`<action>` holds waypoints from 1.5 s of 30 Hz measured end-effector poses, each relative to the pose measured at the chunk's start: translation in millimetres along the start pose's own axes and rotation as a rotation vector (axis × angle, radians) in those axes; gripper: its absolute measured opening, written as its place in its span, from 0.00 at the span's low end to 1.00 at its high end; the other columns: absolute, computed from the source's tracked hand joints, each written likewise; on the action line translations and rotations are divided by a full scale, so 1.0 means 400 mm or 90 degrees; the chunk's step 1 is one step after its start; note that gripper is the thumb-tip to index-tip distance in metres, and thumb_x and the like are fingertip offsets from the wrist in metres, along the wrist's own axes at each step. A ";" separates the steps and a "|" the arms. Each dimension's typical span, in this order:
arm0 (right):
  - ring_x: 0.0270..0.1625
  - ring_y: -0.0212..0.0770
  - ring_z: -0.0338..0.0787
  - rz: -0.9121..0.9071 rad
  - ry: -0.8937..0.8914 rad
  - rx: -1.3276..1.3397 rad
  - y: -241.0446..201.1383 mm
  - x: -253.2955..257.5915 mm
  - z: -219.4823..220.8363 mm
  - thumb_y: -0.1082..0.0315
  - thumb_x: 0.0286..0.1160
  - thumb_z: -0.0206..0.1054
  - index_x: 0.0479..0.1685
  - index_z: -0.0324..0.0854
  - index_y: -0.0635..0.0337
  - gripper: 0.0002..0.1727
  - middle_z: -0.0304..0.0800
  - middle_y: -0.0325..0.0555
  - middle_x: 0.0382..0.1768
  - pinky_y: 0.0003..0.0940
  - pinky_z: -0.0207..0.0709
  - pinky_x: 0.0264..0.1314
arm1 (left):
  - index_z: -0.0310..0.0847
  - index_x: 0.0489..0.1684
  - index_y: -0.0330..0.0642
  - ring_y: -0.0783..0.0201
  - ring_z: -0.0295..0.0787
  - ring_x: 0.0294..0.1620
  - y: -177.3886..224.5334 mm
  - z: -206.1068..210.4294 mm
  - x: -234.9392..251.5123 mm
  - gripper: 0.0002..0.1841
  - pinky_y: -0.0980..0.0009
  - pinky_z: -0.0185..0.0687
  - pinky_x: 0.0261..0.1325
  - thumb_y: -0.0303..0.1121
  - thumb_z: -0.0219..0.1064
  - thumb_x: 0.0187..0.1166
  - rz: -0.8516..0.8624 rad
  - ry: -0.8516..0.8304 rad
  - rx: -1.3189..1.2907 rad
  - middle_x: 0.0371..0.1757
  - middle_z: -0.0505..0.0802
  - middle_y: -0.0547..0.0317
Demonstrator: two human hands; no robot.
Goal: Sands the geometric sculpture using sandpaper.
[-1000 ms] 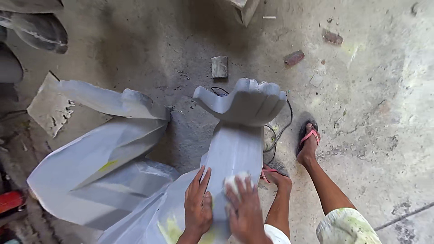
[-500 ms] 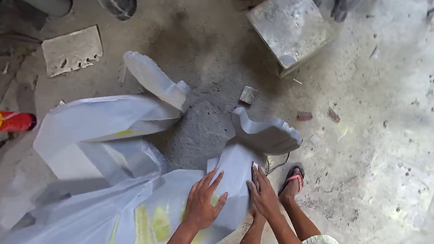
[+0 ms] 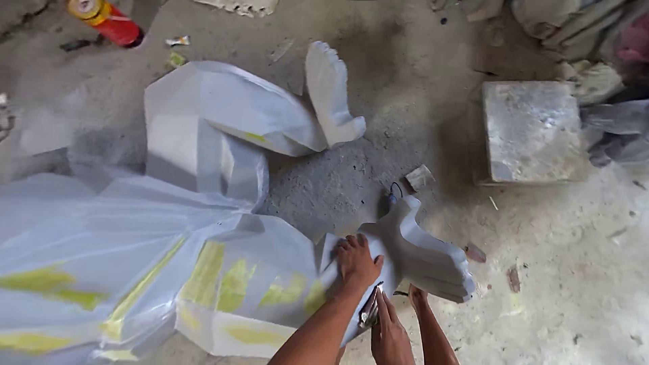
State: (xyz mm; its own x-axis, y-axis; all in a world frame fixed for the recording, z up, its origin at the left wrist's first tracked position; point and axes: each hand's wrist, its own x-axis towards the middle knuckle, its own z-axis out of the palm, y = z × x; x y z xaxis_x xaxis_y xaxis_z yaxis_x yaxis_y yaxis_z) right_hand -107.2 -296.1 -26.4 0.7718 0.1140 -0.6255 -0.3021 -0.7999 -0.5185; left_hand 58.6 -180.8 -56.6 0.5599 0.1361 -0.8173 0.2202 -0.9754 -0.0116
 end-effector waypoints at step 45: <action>0.67 0.47 0.89 -0.162 -0.373 -0.185 -0.396 0.465 -0.249 0.57 0.88 0.53 0.72 0.82 0.58 0.23 0.91 0.53 0.62 0.52 0.78 0.74 | 0.76 0.80 0.52 0.41 0.55 0.92 -0.608 -0.037 -0.243 0.41 0.30 0.46 0.87 0.69 0.65 0.71 -0.157 0.468 -0.388 0.88 0.70 0.48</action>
State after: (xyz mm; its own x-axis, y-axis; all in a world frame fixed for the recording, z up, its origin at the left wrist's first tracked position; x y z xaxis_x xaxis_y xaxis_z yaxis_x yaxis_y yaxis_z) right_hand 139.7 -206.9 -2.6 0.3460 0.5518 -0.7588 0.0731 -0.8222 -0.5645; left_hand -37.4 45.8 34.3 0.7542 0.5993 -0.2684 0.6564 -0.6766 0.3336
